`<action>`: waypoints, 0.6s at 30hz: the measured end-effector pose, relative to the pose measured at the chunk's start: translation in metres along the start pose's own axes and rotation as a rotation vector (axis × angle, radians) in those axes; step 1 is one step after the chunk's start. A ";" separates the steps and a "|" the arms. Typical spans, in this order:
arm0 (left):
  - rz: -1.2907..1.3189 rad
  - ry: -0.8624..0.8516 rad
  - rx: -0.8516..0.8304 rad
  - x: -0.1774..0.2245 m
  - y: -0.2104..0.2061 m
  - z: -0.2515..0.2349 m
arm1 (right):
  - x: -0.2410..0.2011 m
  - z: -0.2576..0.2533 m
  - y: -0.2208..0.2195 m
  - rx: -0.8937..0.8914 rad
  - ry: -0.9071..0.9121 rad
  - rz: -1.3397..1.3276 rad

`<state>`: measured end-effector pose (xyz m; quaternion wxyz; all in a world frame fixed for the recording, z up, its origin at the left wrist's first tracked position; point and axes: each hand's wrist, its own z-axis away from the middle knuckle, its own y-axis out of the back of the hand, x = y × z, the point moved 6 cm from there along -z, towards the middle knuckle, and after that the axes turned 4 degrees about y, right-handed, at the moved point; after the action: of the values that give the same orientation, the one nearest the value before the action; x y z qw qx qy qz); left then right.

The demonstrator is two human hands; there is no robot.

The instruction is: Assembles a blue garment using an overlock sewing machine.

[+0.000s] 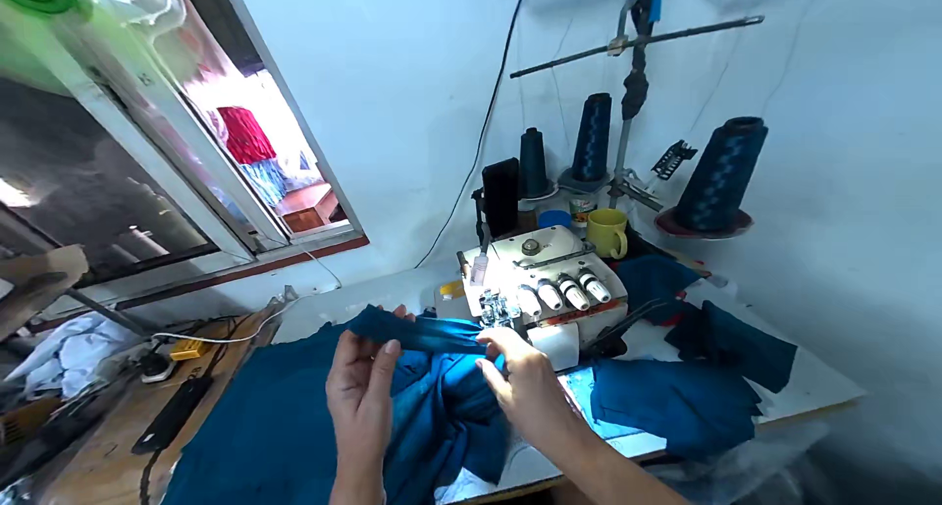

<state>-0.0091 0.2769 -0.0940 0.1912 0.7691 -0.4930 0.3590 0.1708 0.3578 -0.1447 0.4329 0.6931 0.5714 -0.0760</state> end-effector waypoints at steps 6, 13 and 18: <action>-0.184 -0.012 0.062 -0.023 0.002 0.015 | 0.011 0.004 -0.017 0.130 0.043 -0.002; -0.043 0.006 0.217 -0.025 0.001 0.023 | 0.019 0.000 -0.018 0.170 -0.054 -0.153; 0.159 0.033 -0.081 -0.012 -0.017 0.039 | -0.014 0.018 0.000 -0.201 -0.006 -0.466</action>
<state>0.0177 0.2664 -0.1281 0.2012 0.7132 -0.5634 0.3652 0.1734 0.3352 -0.1471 0.4721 0.4961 0.7190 -0.1185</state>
